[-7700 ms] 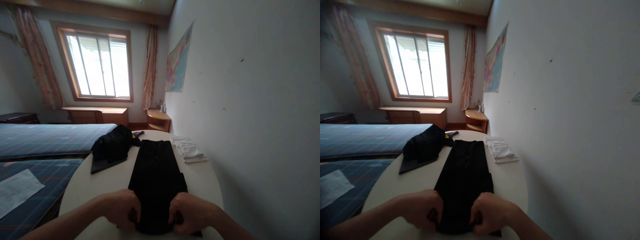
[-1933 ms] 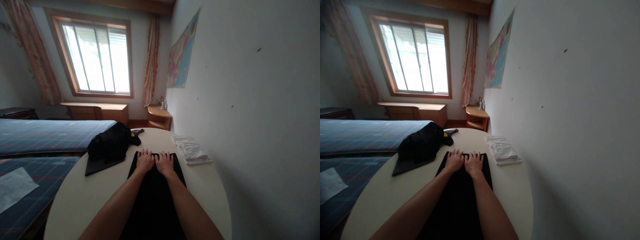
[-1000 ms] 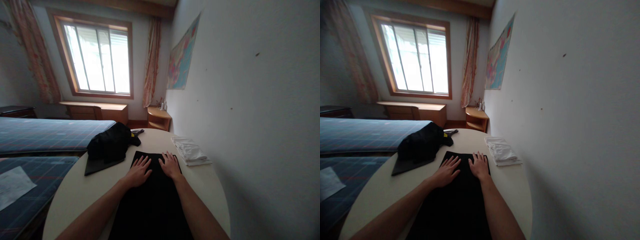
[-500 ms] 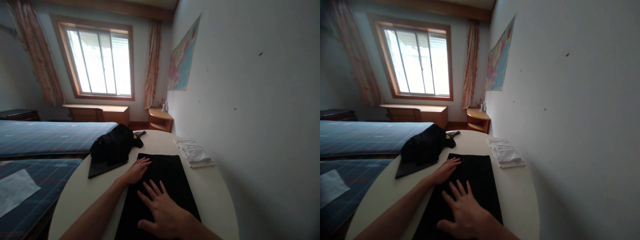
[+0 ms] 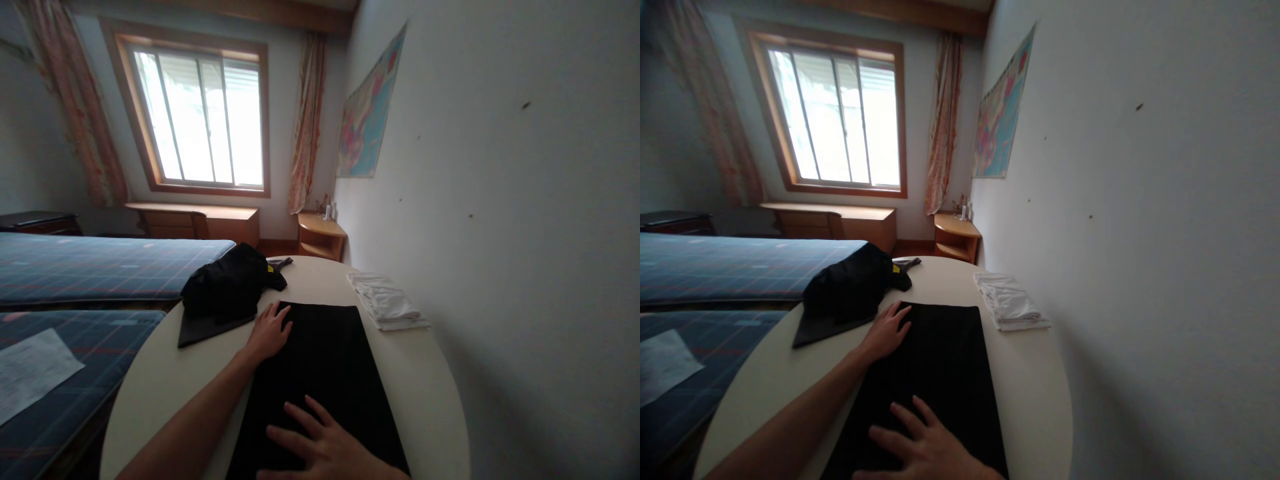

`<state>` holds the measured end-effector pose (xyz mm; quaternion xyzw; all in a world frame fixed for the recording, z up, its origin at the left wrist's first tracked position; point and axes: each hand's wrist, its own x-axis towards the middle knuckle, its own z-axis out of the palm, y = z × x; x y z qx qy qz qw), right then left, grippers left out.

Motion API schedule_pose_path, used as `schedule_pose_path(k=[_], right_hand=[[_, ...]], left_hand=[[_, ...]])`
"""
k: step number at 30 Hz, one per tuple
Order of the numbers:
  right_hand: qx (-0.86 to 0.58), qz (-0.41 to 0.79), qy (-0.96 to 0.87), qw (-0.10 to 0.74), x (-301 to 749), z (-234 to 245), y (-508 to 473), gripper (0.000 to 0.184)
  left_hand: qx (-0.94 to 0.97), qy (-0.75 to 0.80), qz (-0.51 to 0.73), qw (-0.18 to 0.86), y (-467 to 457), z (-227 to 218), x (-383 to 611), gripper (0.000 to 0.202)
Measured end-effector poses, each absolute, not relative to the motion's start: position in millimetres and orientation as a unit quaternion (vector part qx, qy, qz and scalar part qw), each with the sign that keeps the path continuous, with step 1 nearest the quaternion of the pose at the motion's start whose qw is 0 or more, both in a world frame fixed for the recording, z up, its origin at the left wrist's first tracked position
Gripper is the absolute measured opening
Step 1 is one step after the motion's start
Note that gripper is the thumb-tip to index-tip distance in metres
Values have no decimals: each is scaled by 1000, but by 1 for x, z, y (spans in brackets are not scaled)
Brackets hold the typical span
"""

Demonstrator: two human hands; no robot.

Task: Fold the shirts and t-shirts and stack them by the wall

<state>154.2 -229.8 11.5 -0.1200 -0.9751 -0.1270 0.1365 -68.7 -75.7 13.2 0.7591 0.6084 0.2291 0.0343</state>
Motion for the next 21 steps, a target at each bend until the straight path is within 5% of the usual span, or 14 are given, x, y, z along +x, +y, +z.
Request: schedule_pose_path(k=[10,21], right_hand=[[-243,207,-946,51,166,73,-208,67],[-527,134,-839,34,203,56,-94,74]], left_hand=[[727,620,289,49,-56,8,-80,53],[722,651,192,135,-18,27,-80,83]])
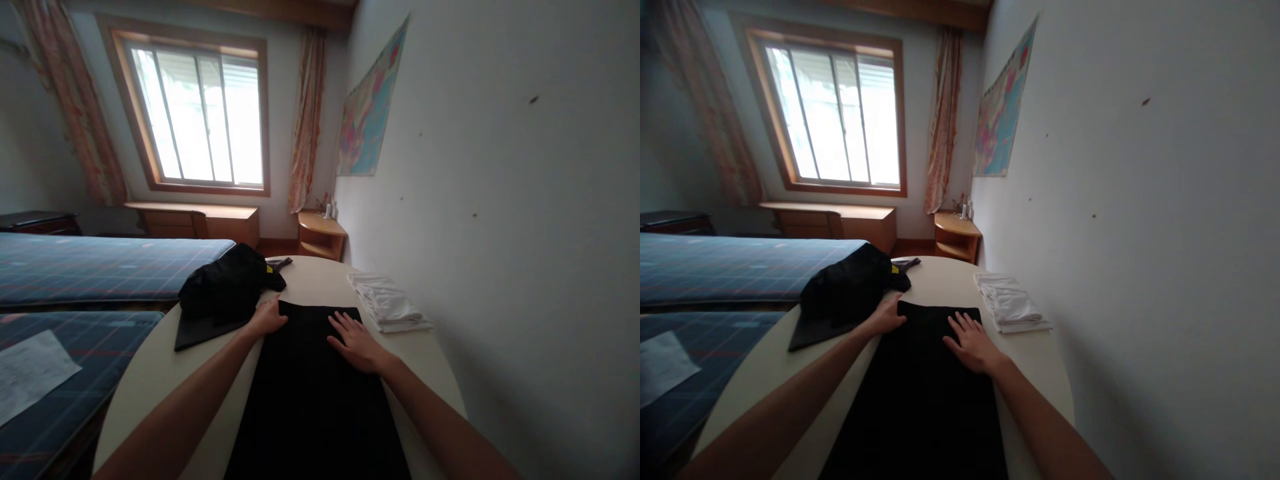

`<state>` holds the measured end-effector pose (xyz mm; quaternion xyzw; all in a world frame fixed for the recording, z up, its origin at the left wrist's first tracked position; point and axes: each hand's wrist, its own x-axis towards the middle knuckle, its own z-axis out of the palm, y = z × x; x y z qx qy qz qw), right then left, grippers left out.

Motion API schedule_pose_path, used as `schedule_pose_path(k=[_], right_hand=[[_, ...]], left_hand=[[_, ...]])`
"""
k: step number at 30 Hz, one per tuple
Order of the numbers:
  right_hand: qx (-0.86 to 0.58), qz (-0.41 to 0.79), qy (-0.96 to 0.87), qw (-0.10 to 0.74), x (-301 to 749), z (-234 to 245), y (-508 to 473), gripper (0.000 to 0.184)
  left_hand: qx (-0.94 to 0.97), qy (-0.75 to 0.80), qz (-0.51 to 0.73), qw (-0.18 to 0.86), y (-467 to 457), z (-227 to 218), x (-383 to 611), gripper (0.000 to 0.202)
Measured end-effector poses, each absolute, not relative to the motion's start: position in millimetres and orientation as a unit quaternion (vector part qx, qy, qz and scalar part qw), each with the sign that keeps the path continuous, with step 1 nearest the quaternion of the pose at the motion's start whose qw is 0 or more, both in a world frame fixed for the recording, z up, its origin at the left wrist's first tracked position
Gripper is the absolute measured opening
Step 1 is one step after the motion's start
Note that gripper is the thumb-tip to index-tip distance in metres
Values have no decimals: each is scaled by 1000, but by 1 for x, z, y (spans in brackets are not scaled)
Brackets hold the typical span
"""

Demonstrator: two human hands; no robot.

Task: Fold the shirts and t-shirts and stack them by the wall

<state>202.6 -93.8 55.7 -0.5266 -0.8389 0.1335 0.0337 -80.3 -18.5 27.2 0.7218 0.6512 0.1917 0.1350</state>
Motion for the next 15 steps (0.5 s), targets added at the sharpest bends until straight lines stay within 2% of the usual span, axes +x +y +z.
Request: schedule_pose_path(k=[6,8,12,15], right_hand=[[-565,117,-816,31,216,64,-46,66],[-567,132,-813,25,220,72,-32,59],[-576,172,-799,-6,224,82,-12,38],[-590,192,-784,-10,225,84,-7,32]], left_hand=[[741,630,96,210,9,59,-82,84],[745,623,68,226,14,66,-81,74],[754,603,30,257,19,74,-77,41],[757,593,37,270,18,78,-75,31]])
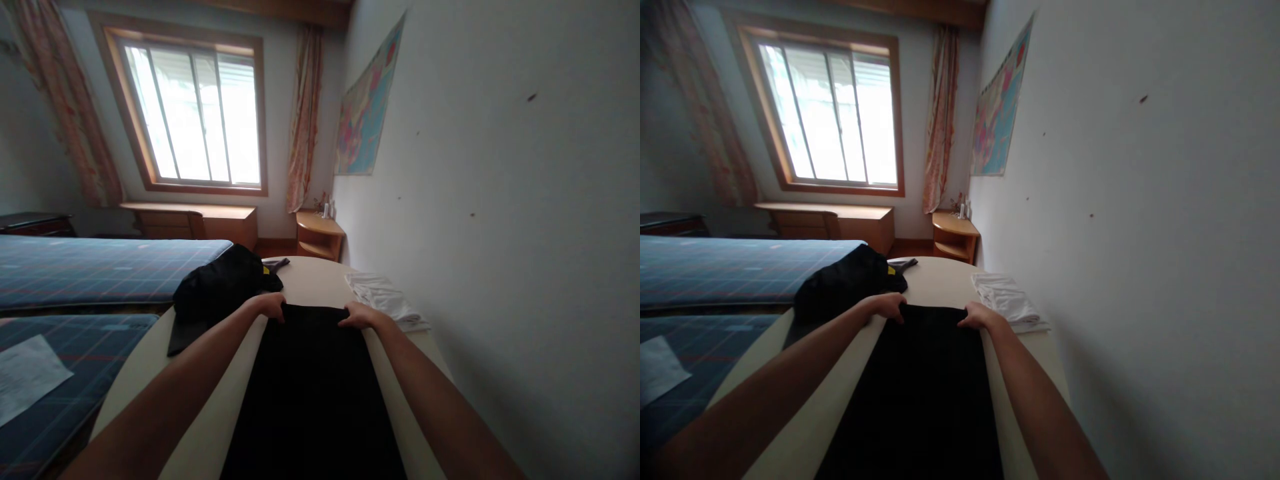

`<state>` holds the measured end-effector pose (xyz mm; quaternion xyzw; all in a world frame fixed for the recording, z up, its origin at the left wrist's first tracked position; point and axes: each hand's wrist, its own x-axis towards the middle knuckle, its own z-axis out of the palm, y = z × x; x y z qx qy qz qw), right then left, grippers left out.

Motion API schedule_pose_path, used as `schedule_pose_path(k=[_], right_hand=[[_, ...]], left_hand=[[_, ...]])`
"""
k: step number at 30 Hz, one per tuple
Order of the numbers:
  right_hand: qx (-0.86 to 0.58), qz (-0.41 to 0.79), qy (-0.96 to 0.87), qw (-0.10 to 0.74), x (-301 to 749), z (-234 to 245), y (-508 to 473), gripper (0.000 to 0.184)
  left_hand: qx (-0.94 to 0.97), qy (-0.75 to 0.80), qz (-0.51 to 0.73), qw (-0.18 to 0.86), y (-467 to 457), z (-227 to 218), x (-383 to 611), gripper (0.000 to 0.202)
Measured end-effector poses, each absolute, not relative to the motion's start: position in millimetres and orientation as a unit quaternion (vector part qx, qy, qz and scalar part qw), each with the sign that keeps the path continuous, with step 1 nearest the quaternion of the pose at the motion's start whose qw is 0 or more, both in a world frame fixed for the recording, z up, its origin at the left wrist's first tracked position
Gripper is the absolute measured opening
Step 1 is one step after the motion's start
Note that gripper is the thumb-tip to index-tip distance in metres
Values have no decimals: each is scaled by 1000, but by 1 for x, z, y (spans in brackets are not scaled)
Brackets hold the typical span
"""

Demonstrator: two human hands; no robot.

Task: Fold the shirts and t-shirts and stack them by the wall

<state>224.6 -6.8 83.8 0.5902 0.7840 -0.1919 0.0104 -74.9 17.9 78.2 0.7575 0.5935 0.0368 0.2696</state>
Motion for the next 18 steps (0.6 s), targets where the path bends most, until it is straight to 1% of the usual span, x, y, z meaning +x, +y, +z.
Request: schedule_pose_path(k=[4,8,10,13,16,18], right_hand=[[597,-195,778,-35,226,85,-7,35],[610,-173,764,-122,230,96,-7,44],[614,-168,754,-163,232,105,-6,45],[609,-199,734,-223,236,121,-10,44],[584,-251,717,-286,238,136,-20,44],[566,-264,720,-301,239,145,-31,42]], left_hand=[[746,593,80,290,15,85,-77,34],[717,596,156,328,13,95,-80,37],[702,590,210,338,13,103,-80,36],[686,570,282,353,8,116,-80,35],[678,542,331,369,-2,127,-84,39],[676,525,350,380,-11,132,-88,41]])
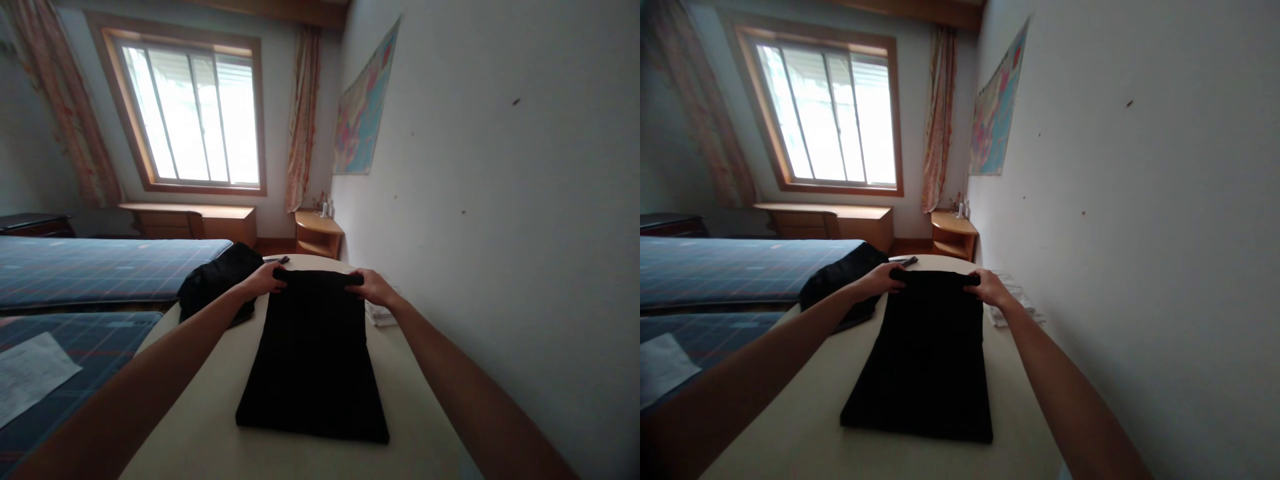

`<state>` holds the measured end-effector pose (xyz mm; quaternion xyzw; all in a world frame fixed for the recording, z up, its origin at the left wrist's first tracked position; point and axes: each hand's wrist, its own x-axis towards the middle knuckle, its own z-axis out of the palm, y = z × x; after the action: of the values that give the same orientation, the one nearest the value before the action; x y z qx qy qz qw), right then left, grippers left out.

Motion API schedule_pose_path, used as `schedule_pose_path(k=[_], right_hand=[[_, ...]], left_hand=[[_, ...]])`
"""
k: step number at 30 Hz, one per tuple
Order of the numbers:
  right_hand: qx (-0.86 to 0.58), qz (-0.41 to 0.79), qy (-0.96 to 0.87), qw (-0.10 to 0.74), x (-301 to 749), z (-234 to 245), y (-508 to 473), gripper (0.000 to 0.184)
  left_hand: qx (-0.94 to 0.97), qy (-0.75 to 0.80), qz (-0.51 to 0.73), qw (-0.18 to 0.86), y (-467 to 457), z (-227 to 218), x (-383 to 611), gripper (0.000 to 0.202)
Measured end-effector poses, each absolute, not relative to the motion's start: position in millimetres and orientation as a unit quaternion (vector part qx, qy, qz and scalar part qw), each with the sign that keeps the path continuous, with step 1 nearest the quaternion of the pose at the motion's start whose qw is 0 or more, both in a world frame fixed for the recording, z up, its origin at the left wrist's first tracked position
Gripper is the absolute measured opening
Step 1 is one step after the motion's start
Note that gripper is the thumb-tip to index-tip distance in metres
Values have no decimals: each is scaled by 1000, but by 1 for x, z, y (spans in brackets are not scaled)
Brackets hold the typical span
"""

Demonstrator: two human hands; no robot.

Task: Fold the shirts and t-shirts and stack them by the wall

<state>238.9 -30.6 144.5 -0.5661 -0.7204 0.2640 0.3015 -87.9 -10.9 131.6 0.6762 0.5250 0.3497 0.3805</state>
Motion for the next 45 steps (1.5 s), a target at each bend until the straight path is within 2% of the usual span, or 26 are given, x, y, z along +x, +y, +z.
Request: schedule_pose_path(k=[5,10,21,24,28,31,34,37,38,39,41,42,44,45], right_hand=[[-527,208,-768,299,239,161,-64,34],[-510,156,-785,314,237,168,-106,30],[-483,217,-789,311,240,136,-198,28],[-471,216,-808,280,242,119,-216,35],[-462,211,-829,233,243,89,-229,51],[-463,192,-840,207,242,71,-233,54],[-469,158,-852,172,241,69,-237,47],[-465,132,-864,144,236,84,-239,26],[-462,126,-867,136,233,91,-237,19],[-460,117,-871,129,228,97,-233,18],[-463,88,-873,126,215,107,-220,34],[-470,68,-869,140,207,110,-211,36],[-486,40,-852,191,189,110,-195,29],[-493,30,-843,211,180,107,-188,26]], left_hand=[[682,469,385,408,-41,138,-99,47],[732,461,372,336,-80,137,-108,42],[781,388,306,383,-158,108,-125,28],[816,368,277,348,-174,96,-124,20],[855,355,224,306,-189,79,-119,33],[870,355,193,284,-197,71,-118,38],[890,345,169,244,-203,77,-120,32],[918,316,150,186,-202,91,-116,8],[923,316,148,162,-200,96,-111,11],[923,327,150,136,-197,100,-104,21],[907,373,177,85,-189,105,-85,30],[889,402,207,69,-184,105,-73,27],[861,438,254,53,-174,99,-51,18],[851,452,263,43,-170,94,-41,20]])
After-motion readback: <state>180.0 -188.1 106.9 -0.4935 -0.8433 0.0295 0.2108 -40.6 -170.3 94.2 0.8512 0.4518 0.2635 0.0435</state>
